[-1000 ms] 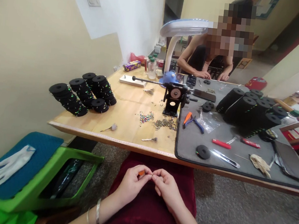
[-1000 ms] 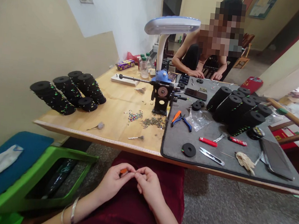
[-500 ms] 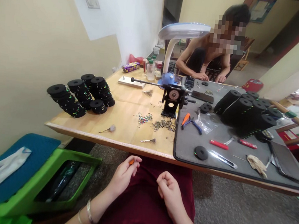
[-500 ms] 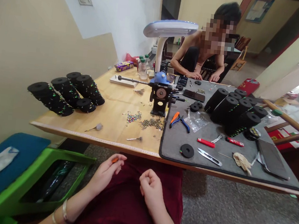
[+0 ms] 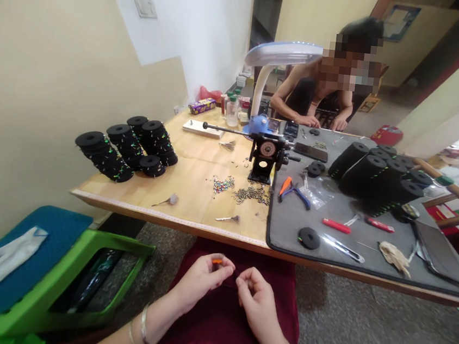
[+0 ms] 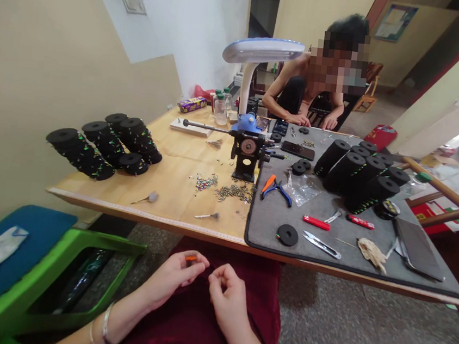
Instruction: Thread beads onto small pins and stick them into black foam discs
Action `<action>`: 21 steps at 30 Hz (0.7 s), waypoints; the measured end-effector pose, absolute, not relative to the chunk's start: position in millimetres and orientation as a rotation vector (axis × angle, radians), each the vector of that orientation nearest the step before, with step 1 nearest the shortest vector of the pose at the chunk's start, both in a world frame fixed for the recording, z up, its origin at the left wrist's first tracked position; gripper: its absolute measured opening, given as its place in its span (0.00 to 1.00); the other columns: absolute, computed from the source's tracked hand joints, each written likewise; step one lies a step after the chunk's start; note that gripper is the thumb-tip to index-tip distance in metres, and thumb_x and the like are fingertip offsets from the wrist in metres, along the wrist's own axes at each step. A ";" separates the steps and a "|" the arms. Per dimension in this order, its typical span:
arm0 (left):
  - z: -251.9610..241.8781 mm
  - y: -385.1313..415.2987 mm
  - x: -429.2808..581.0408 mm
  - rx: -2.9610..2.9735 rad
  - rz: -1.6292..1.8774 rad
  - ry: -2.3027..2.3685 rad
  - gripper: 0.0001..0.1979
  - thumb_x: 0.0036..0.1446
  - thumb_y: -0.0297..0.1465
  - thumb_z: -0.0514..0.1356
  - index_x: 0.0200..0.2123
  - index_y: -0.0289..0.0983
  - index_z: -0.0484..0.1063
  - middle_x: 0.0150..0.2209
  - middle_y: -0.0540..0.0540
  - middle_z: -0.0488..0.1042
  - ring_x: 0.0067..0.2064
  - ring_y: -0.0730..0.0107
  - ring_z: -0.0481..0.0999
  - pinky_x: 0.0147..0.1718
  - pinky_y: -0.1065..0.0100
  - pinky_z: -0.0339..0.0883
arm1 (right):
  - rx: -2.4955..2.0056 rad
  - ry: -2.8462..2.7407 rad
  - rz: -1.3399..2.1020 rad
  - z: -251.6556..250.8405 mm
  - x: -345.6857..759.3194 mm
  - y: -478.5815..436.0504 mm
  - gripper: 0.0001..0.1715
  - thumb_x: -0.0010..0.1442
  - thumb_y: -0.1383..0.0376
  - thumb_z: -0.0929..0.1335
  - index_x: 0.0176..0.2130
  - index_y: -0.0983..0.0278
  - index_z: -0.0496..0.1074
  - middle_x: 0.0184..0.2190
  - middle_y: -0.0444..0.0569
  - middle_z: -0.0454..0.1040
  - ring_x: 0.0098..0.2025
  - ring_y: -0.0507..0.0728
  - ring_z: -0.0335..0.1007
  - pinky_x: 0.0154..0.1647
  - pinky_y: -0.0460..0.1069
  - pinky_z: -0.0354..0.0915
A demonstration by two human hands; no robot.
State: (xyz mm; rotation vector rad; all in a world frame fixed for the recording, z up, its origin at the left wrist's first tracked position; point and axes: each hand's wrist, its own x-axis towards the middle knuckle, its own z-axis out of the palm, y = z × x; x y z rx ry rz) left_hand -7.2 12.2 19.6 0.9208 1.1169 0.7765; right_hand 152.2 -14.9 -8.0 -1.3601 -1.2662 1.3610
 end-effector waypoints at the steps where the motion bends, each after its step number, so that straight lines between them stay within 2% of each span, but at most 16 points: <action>1: 20.8 13.6 -5.8 0.929 0.780 1.124 0.13 0.48 0.38 0.64 0.30 0.33 0.71 0.20 0.56 0.61 0.20 0.80 0.55 0.19 0.75 0.47 | -1.367 -1.302 1.340 -7.7 152.8 -15.3 0.18 0.57 0.52 0.67 0.26 0.62 0.65 0.15 0.39 0.61 0.17 0.49 0.55 0.20 0.45 0.53; 4: 24.1 16.0 -4.1 1.016 0.806 1.165 0.11 0.48 0.36 0.64 0.24 0.34 0.69 0.20 0.55 0.63 0.22 0.78 0.58 0.21 0.75 0.52 | -1.359 -1.414 1.312 -5.6 156.6 -14.7 0.13 0.59 0.56 0.66 0.28 0.63 0.68 0.16 0.42 0.68 0.20 0.52 0.63 0.24 0.46 0.59; 6: 26.0 16.4 -5.2 1.108 0.827 1.203 0.11 0.49 0.36 0.63 0.23 0.34 0.69 0.21 0.54 0.66 0.23 0.76 0.61 0.23 0.74 0.56 | -1.337 -1.465 1.297 -2.2 160.3 -12.5 0.10 0.59 0.59 0.66 0.36 0.62 0.72 0.26 0.48 0.76 0.28 0.56 0.71 0.31 0.48 0.64; 8: 28.1 16.2 -7.1 1.214 0.836 1.239 0.10 0.51 0.35 0.62 0.23 0.34 0.70 0.21 0.52 0.69 0.25 0.74 0.64 0.26 0.73 0.59 | -1.311 -1.472 1.267 3.7 162.6 -8.7 0.16 0.57 0.61 0.68 0.46 0.61 0.70 0.40 0.53 0.77 0.40 0.60 0.74 0.37 0.50 0.67; 10: 31.1 15.8 -8.8 1.325 0.847 1.258 0.10 0.52 0.35 0.61 0.24 0.34 0.71 0.23 0.50 0.72 0.27 0.71 0.68 0.30 0.71 0.62 | -1.257 -1.431 1.309 10.9 161.2 -4.1 0.22 0.57 0.60 0.68 0.52 0.60 0.67 0.48 0.55 0.74 0.47 0.61 0.71 0.38 0.50 0.69; 12: 35.1 15.3 -9.7 1.415 0.848 1.268 0.11 0.53 0.35 0.60 0.24 0.34 0.72 0.24 0.48 0.74 0.29 0.69 0.70 0.31 0.71 0.63 | -1.165 -1.355 1.479 16.6 155.8 0.1 0.23 0.57 0.58 0.68 0.52 0.61 0.65 0.44 0.55 0.75 0.43 0.60 0.73 0.34 0.49 0.70; 14: 39.6 14.7 -10.0 1.483 0.839 1.282 0.11 0.55 0.35 0.59 0.24 0.34 0.73 0.23 0.47 0.74 0.28 0.68 0.71 0.29 0.71 0.63 | -1.105 -1.265 1.659 18.8 148.4 3.2 0.21 0.57 0.55 0.68 0.47 0.63 0.66 0.33 0.50 0.76 0.31 0.56 0.74 0.26 0.47 0.68; 17: 45.1 16.0 -11.7 1.584 0.804 1.293 0.12 0.56 0.34 0.58 0.24 0.35 0.73 0.23 0.48 0.75 0.26 0.69 0.71 0.27 0.72 0.62 | -1.168 -1.236 1.720 15.8 140.3 5.6 0.18 0.55 0.52 0.68 0.35 0.64 0.66 0.18 0.41 0.70 0.17 0.48 0.63 0.18 0.42 0.59; 21: 48.7 32.6 -24.4 1.788 0.748 1.342 0.10 0.57 0.34 0.57 0.27 0.37 0.74 0.25 0.47 0.76 0.28 0.67 0.72 0.28 0.70 0.63 | -1.244 -1.228 1.641 8.6 141.4 7.6 0.20 0.55 0.51 0.67 0.27 0.63 0.61 0.11 0.37 0.65 0.12 0.45 0.52 0.15 0.41 0.49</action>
